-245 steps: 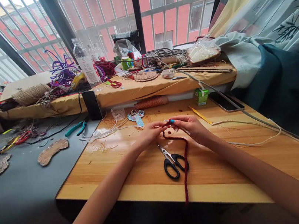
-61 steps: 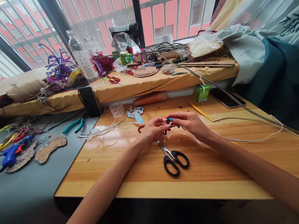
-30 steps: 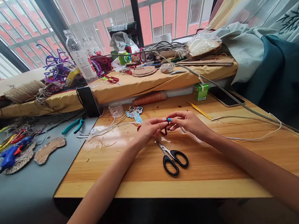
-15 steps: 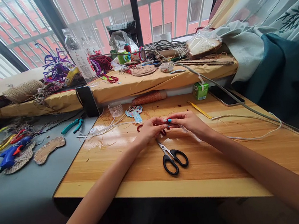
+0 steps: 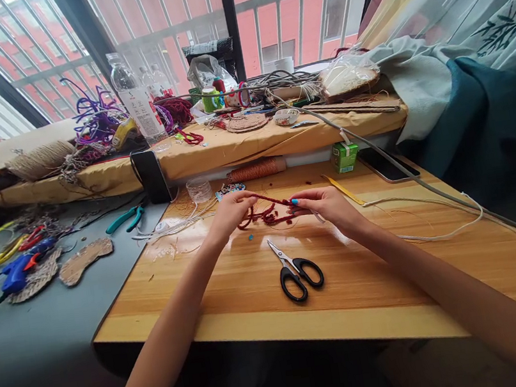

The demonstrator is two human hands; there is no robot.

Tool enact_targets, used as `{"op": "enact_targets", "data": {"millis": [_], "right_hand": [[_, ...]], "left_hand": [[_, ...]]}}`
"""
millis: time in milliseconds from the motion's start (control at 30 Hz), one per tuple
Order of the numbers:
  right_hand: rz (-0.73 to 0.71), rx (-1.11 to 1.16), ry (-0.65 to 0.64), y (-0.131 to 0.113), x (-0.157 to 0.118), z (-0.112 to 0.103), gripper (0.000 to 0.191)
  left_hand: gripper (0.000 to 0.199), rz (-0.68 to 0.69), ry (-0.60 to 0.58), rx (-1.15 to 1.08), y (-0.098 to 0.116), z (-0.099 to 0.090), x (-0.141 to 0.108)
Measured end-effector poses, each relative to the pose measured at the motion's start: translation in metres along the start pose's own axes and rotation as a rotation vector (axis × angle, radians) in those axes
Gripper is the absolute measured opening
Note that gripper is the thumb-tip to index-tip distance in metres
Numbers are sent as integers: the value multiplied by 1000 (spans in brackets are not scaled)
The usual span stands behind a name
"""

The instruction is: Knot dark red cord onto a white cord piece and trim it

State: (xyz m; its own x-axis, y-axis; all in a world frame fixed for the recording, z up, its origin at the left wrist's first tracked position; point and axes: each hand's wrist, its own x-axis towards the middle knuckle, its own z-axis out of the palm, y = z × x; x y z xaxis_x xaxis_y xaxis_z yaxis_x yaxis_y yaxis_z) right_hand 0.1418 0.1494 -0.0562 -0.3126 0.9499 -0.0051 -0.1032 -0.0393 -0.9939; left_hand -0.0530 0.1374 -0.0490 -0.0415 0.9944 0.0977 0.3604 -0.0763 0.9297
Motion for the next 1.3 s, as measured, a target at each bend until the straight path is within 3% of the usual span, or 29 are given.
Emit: {"op": "enact_targets", "data": {"millis": [200, 300, 400, 500, 567, 633, 733, 833, 1167, 1300], "right_hand": [[-27, 10, -1, -2, -1, 0, 10], [-47, 2, 19, -1, 0, -1, 11], [-86, -9, 20, 2, 2, -3, 12], [-124, -33, 26, 2, 2, -3, 14], [-142, -75, 24, 0, 0, -2, 16], [-161, -124, 11, -2, -2, 0, 18], [-198, -171, -27, -2, -5, 2, 19], [-225, -174, -61, 2, -5, 3, 22], [-183, -216, -175, 5, -2, 2, 36], [-210, -260, -257, 4, -3, 0, 33]], "left_hand": [[21, -44, 44, -376, 0, -10, 2], [25, -8, 84, -404, -2, -12, 4], [25, 21, 220, -108, -4, -12, 4], [21, 161, 371, 285, -4, -7, 3], [20, 255, 316, 348, -5, 0, 1], [22, 266, 146, 264, -4, 8, -2], [29, 187, -128, 51, -2, 21, -7], [31, 112, -274, -112, 1, 29, -14], [24, 39, -232, -178, 2, 32, -16], [23, 39, -212, -191, 1, 31, -15]]}}
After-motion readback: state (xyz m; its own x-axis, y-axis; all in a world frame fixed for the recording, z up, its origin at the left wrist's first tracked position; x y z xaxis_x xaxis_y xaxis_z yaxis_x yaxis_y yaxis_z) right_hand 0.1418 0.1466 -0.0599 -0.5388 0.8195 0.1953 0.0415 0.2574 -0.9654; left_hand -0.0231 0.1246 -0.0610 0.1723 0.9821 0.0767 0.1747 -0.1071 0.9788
